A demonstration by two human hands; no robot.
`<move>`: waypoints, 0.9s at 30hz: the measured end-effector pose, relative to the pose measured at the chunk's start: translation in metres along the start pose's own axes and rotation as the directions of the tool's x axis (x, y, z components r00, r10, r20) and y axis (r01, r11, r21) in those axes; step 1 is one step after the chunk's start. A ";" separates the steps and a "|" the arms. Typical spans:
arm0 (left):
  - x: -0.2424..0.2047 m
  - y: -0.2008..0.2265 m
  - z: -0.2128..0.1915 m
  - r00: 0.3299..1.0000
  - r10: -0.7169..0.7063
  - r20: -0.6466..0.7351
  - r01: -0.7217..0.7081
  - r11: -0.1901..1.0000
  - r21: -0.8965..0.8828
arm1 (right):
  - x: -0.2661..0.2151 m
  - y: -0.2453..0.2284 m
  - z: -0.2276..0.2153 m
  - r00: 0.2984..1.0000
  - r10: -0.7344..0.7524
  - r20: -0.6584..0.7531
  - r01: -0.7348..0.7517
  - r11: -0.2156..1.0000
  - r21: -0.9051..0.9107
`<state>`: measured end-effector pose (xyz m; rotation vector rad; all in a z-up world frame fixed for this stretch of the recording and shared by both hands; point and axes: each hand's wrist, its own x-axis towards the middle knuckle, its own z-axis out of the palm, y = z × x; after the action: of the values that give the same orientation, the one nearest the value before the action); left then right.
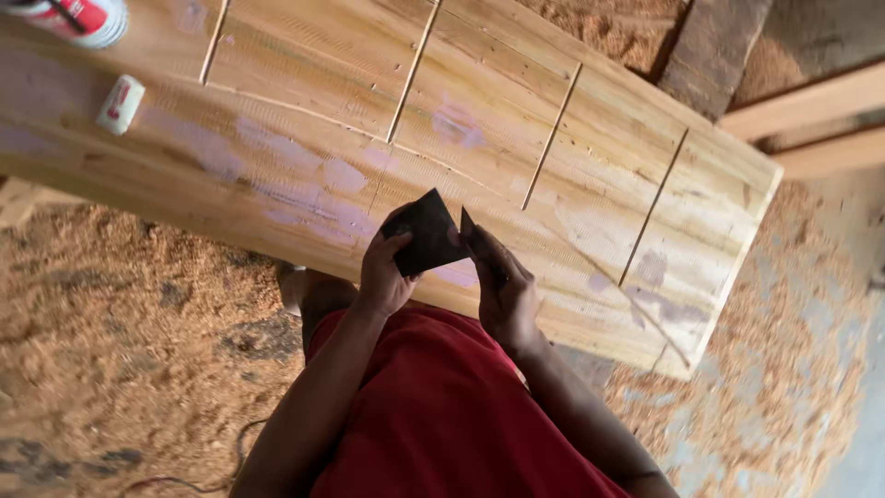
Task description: The person applies a pink filler paste into the grooves of a wooden surface using a small stick and then smooths it with a sanding block. The person works along the length of the wooden panel, filling gaps between planks and smoothing the surface.
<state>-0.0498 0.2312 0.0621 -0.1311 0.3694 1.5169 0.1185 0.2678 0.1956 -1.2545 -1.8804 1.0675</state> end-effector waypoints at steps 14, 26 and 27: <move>0.041 0.223 0.032 0.919 -0.395 -0.014 0.370 0.847 0.382 | -0.072 0.106 0.048 0.215 0.836 -0.504 -0.972 0.135 -0.190; 0.015 0.256 -0.007 0.809 -0.563 -0.170 0.570 0.682 0.458 | -0.067 0.116 0.093 0.259 0.834 -0.488 -0.964 0.195 -0.180; 0.015 0.258 -0.006 0.797 -0.583 -0.157 0.580 0.668 0.466 | -0.071 0.117 0.092 0.242 0.835 -0.495 -0.970 0.197 -0.141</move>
<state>-0.3050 0.2586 0.0892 0.1562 0.6357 0.7426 0.1161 0.2010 0.0448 -2.8707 -0.9245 0.8323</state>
